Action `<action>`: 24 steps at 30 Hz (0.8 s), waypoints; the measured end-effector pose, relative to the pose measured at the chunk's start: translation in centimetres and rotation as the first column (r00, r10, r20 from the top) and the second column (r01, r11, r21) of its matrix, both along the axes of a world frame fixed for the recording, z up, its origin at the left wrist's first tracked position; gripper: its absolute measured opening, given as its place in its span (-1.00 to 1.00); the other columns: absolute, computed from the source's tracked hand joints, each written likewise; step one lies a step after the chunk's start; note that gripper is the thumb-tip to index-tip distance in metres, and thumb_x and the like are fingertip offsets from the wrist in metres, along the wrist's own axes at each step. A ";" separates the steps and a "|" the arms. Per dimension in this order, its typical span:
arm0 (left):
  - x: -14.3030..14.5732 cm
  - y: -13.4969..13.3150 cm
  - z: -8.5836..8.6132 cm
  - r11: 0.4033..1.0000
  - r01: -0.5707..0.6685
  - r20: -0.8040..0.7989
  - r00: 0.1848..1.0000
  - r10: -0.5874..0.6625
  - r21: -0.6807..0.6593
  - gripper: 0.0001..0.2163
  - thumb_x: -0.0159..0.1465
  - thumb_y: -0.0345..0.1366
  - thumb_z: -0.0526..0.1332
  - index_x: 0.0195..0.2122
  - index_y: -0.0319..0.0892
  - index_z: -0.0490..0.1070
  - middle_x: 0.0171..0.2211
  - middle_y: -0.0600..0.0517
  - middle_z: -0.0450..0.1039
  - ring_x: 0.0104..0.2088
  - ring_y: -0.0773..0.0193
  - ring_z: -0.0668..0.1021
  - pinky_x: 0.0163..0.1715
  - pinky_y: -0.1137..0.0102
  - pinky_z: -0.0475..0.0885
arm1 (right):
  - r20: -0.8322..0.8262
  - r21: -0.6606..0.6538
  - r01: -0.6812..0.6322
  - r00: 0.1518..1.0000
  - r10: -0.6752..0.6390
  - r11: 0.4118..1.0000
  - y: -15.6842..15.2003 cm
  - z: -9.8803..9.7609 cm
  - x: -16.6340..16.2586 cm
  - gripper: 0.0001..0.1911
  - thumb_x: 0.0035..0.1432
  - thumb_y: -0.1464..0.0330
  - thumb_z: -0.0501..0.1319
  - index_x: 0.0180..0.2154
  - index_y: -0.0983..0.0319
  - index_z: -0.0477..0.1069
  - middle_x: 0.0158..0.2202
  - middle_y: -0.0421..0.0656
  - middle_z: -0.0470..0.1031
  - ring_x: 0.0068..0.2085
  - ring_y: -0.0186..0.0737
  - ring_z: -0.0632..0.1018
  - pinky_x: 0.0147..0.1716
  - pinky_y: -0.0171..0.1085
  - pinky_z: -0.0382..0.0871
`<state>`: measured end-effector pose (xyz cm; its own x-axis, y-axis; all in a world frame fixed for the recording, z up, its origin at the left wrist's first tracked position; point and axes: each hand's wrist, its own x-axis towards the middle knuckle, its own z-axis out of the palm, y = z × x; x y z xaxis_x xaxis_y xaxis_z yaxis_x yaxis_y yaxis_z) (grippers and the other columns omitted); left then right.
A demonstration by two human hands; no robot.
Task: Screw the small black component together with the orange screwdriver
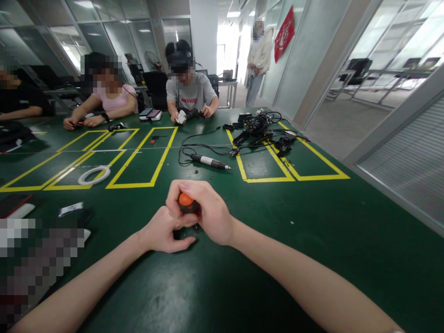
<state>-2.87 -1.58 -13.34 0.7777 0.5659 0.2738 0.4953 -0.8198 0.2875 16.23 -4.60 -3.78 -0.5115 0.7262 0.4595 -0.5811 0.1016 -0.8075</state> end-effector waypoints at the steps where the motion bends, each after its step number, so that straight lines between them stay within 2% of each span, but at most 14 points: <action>1: 0.0 0.0 0.0 1.000 0.007 -0.005 1.000 -0.007 0.002 -0.64 0.27 0.02 0.25 -0.52 -0.14 0.41 -0.62 0.07 0.38 -0.53 0.28 0.46 -0.47 0.40 0.25 | -0.016 -0.014 -0.029 0.999 0.029 0.999 0.0 0.0 0.0 -0.70 0.36 0.21 0.11 -0.40 0.21 0.30 -0.63 -0.39 0.12 -0.63 -0.43 0.05 -0.61 -0.34 -0.06; 5: 0.2 0.0 0.0 1.000 0.014 0.001 1.000 -0.014 -0.002 -0.55 0.32 0.06 0.23 -0.58 -0.15 0.33 -0.67 0.10 0.30 -0.61 0.34 0.36 -0.52 0.40 0.16 | -0.020 -0.042 -0.043 0.999 0.042 0.998 0.0 0.2 0.1 -0.84 0.31 0.30 0.17 -0.30 0.16 0.21 -0.60 -0.42 0.21 -0.63 -0.44 0.04 -0.61 -0.39 -0.10; 9: 0.4 0.0 0.1 0.999 0.016 0.009 1.000 -0.016 -0.034 -0.49 0.32 0.09 0.22 -0.63 -0.15 0.19 -0.68 0.12 0.24 -0.64 0.39 0.30 -0.54 0.39 0.07 | -0.002 0.041 0.038 0.999 -0.038 0.998 0.3 0.4 0.2 -0.75 0.38 0.30 0.12 -0.38 0.24 0.31 -0.50 -0.29 0.32 -0.59 -0.43 0.21 -0.60 -0.38 0.06; 11: 0.6 0.0 0.1 0.999 0.006 0.022 1.000 -0.005 -0.052 -0.47 0.30 0.08 0.24 -0.63 -0.15 0.13 -0.70 0.14 0.18 -0.64 0.40 0.27 -0.55 0.39 0.03 | 0.003 0.039 0.048 0.999 -0.048 0.998 0.6 0.3 0.3 -0.65 0.41 0.27 0.09 -0.43 0.26 0.33 -0.54 -0.29 0.26 -0.58 -0.42 0.20 -0.60 -0.37 0.04; 13: 0.6 0.0 0.0 0.998 -0.006 0.034 0.999 0.008 -0.059 -0.47 0.28 0.08 0.26 -0.63 -0.15 0.10 -0.71 0.16 0.11 -0.65 0.40 0.22 -0.56 0.38 -0.01 | -0.013 -0.003 0.025 1.000 -0.025 1.000 0.7 0.3 0.3 -0.61 0.43 0.24 0.07 -0.46 0.25 0.31 -0.61 -0.34 0.14 -0.60 -0.43 0.11 -0.61 -0.39 -0.03; 15: 0.7 0.0 0.0 0.998 -0.015 0.039 0.999 0.017 -0.061 -0.46 0.27 0.08 0.27 -0.63 -0.15 0.08 -0.71 0.18 0.06 -0.66 0.41 0.19 -0.56 0.38 -0.03 | -0.047 -0.047 -0.006 0.999 0.004 0.999 0.8 0.3 0.4 -0.62 0.42 0.21 0.07 -0.45 0.23 0.28 -0.64 -0.39 0.05 -0.62 -0.44 0.01 -0.62 -0.40 -0.09; 18: 0.7 0.0 -0.1 0.997 -0.016 0.049 0.999 0.020 -0.073 -0.46 0.27 0.07 0.27 -0.62 -0.15 0.07 -0.70 0.18 0.04 -0.66 0.41 0.18 -0.56 0.37 -0.03 | -0.072 -0.082 -0.020 0.997 0.014 0.996 0.8 0.4 0.5 -0.74 0.35 0.21 0.15 -0.37 0.19 0.25 -0.65 -0.43 0.04 -0.63 -0.44 -0.04 -0.62 -0.41 -0.12; 21: 0.7 0.0 -0.1 0.996 -0.012 0.054 0.998 0.017 -0.086 -0.46 0.28 0.08 0.27 -0.62 -0.14 0.07 -0.70 0.18 0.03 -0.66 0.41 0.16 -0.56 0.38 -0.03 | -0.053 -0.104 -0.012 0.999 0.006 0.994 0.8 0.4 0.4 -0.79 0.31 0.25 0.19 -0.32 0.16 0.20 -0.62 -0.43 0.12 -0.63 -0.44 -0.02 -0.63 -0.42 -0.15; 24: 0.7 0.0 -0.1 0.995 -0.009 0.049 0.999 0.014 -0.097 -0.47 0.28 0.08 0.26 -0.62 -0.15 0.08 -0.70 0.18 0.06 -0.65 0.41 0.17 -0.56 0.38 -0.03 | -0.024 -0.090 0.016 1.000 -0.019 0.996 0.8 0.4 0.3 -0.77 0.32 0.22 0.21 -0.34 0.18 0.25 -0.56 -0.35 0.26 -0.62 -0.45 0.09 -0.64 -0.42 -0.09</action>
